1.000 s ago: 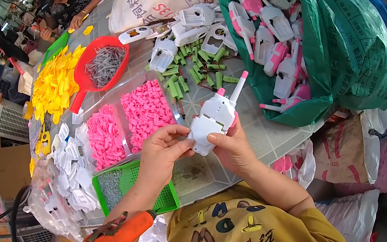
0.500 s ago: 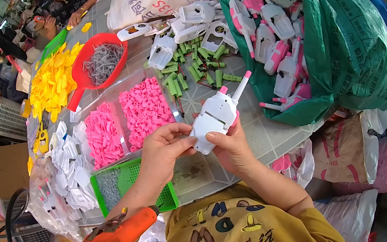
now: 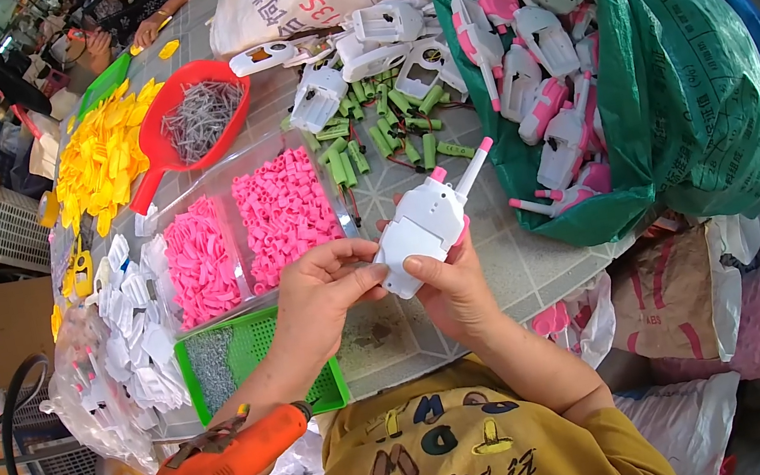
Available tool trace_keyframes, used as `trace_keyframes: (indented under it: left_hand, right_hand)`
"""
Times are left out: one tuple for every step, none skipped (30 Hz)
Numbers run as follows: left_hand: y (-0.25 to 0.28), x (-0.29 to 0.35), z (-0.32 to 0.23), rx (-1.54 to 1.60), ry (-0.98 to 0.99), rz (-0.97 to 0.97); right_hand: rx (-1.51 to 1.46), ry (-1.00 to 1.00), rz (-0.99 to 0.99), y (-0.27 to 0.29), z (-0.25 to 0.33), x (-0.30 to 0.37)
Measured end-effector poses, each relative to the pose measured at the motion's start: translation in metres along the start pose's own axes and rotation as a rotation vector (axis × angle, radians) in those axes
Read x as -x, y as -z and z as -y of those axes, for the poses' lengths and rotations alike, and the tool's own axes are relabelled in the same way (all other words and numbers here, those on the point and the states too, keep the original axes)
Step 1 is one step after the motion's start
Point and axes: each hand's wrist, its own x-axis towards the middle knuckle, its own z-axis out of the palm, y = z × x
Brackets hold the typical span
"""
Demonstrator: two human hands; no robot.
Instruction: Assembling plastic toy walkie-talkies by fitting internal components and shells together using an electric screwdriver.
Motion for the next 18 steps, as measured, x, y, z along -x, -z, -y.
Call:
trace_keyframes:
  left_hand:
    - [-0.001,0.001,0.000,-0.001,0.000,0.000]
    - [-0.001,0.001,0.000,-0.078,-0.010,-0.015]
    - [-0.002,0.002,0.001,-0.154,-0.020,-0.031]
    - [-0.004,0.003,0.001,-0.154,-0.021,-0.032]
    - [-0.007,0.005,0.003,-0.239,-0.128,-0.048]
    - [-0.009,0.006,0.004,-0.323,-0.234,-0.065]
    - [-0.010,0.006,0.004,-0.323,-0.233,-0.064]
    - [-0.011,0.006,0.003,-0.618,-0.432,-0.073]
    - [-0.012,0.007,0.002,-0.912,-0.630,-0.080]
    - [-0.012,0.007,0.000,-0.912,-0.628,-0.081]
    - [-0.012,0.007,-0.002,-1.012,-0.741,-0.097]
    - [-0.012,0.007,-0.004,-1.111,-0.853,-0.112]
    - [-0.009,0.008,-0.005,-1.111,-0.850,-0.112]
    - [-0.005,0.010,-0.007,-0.971,-0.758,-0.068]
    - [0.001,0.012,-0.008,-0.830,-0.664,-0.025]
    - [0.009,0.016,-0.012,-0.710,-0.575,0.023]
    - [0.025,0.023,-0.020,-0.477,-0.435,0.132]
    - [0.038,0.030,-0.029,-0.243,-0.294,0.233]
  right_hand:
    - [0.004,0.013,-0.006,0.000,-0.001,0.000]
    - [0.008,0.025,-0.013,0.001,-0.001,0.000]
    - [0.008,0.025,-0.013,0.002,-0.002,0.001]
    - [0.009,0.017,-0.017,0.002,-0.003,0.001]
    - [0.010,0.008,-0.022,0.002,-0.003,0.001]
    - [0.010,0.006,-0.021,0.002,-0.004,0.001]
    - [0.002,0.008,-0.033,0.002,-0.005,0.001]
    - [-0.007,0.009,-0.045,0.003,-0.006,0.000]
    - [-0.006,0.009,-0.048,0.004,-0.005,0.000]
    - [-0.013,0.022,-0.044,0.004,-0.005,-0.001]
    - [-0.019,0.036,-0.041,0.004,-0.004,-0.002]
    - [-0.019,0.033,-0.043,0.005,-0.002,-0.003]
    - [-0.032,0.012,-0.040,0.005,0.002,-0.003]
    - [-0.045,-0.009,-0.038,0.006,0.005,-0.003]
    - [-0.044,-0.014,-0.041,0.008,0.008,-0.004]
    - [-0.041,-0.026,-0.064,0.010,0.010,-0.005]
    - [-0.042,-0.039,-0.089,0.013,0.012,-0.004]
    - [-0.040,-0.030,-0.095,0.014,0.015,-0.001]
